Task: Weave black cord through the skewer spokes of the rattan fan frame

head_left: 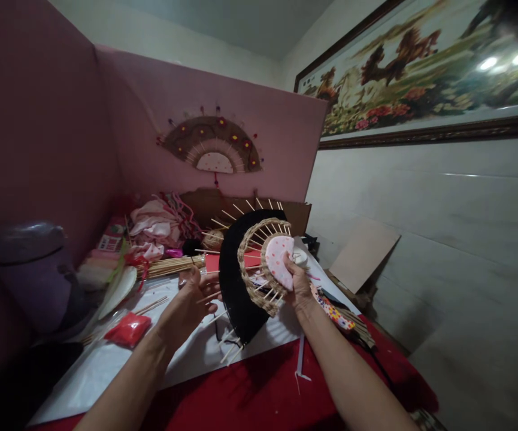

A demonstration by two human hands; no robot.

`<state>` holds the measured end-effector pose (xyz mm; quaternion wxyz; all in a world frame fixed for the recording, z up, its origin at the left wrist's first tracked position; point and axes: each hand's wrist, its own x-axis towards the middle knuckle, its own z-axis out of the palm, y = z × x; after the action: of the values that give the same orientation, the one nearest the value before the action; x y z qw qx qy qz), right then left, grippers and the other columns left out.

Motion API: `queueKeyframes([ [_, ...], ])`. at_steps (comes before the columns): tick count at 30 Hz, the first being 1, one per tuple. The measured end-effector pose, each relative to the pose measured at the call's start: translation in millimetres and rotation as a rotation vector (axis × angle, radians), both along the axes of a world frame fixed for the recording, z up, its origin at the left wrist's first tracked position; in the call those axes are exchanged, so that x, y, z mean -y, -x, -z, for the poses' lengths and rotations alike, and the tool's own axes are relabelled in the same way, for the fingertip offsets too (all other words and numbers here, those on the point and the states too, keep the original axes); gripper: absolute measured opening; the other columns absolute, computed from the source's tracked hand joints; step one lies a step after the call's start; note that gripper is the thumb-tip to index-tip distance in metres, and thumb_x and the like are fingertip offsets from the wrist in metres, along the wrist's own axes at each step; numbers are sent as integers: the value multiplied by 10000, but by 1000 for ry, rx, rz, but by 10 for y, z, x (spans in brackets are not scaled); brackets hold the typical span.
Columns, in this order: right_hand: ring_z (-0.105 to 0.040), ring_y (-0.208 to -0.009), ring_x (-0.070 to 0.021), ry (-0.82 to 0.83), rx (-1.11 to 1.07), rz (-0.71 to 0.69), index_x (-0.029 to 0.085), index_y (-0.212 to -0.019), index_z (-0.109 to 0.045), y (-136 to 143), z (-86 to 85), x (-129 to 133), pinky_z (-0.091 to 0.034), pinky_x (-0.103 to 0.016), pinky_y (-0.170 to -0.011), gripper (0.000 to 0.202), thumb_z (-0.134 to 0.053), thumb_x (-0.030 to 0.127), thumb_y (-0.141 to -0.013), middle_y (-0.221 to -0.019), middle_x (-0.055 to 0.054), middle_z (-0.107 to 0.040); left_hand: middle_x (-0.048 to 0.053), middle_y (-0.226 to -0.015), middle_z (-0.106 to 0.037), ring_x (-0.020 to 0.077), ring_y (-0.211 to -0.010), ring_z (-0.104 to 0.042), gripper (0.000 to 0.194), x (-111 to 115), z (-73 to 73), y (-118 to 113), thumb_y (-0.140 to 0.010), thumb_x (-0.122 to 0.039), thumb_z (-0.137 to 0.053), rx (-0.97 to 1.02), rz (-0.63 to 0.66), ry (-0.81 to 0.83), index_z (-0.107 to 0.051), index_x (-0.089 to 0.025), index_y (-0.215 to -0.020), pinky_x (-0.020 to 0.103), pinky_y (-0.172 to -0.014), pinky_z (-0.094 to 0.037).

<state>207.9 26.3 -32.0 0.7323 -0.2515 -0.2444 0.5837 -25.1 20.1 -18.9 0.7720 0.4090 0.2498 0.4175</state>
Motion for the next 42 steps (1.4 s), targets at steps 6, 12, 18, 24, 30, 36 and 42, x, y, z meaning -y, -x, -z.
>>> queueKeyframes([
  [6, -685, -692, -232, -33, -26, 44, 143, -973, -624, -26, 10, -32, -567, -357, -643, 329, -664, 323, -699, -743, -75, -720, 52, -771, -645, 65, -510, -474, 274, -28, 9, 14, -769, -372, -592, -99, -32, -14, -662, -145, -906, 176, -444, -351],
  [12, -682, -743, -225, -60, -102, 69, 149, -979, -619, -42, -8, -44, -564, -352, -673, 321, -648, 325, -711, -815, -74, -721, 70, -876, -659, 5, -387, -375, 265, -18, -4, 56, -673, -149, -668, -209, 46, -71, -654, -157, -937, 153, -354, -235],
  [18, -672, -804, -208, -97, -174, 80, 150, -998, -606, -62, -32, -46, -551, -351, -728, 324, -639, 322, -726, -878, -59, -716, 68, -719, -627, 80, -525, -501, 164, 31, 83, 22, -671, -194, -689, -242, 249, -167, -683, -125, -819, 199, -481, -355],
  [24, -657, -867, -202, -101, -206, 87, 146, -1009, -601, -61, -20, -45, -535, -366, -770, 302, -616, 302, -751, -912, -61, -712, -17, -485, -469, 40, -437, -360, 194, -1, 161, -23, -608, -262, -747, -277, 139, -228, -635, -103, -603, 189, -427, -220],
  [30, -663, -842, -208, -57, -232, 105, 127, -1019, -607, -11, -23, -49, -534, -368, -778, 286, -580, 275, -776, -904, -72, -712, -49, -436, -400, 27, -400, -290, 319, 7, 177, -135, -652, -360, -711, -313, 91, -237, -538, -116, -542, 192, -409, -162],
  [36, -669, -757, -189, -42, -236, 115, 135, -1006, -612, -5, 24, -79, -544, -344, -725, 293, -578, 322, -783, -858, -61, -716, -71, -394, -401, 27, -338, -300, 248, 57, 203, -240, -601, -302, -740, -248, -75, -160, -552, -140, -620, 183, -369, -138],
  [42, -661, -659, -180, 38, -221, 204, 144, -959, -621, -26, 58, -109, -553, -335, -653, 321, -601, 393, -758, -783, -48, -713, -46, -414, -502, 37, -356, -355, 289, 119, 214, -315, -593, -285, -740, -106, -253, -132, -631, -129, -810, 165, -366, -196],
])
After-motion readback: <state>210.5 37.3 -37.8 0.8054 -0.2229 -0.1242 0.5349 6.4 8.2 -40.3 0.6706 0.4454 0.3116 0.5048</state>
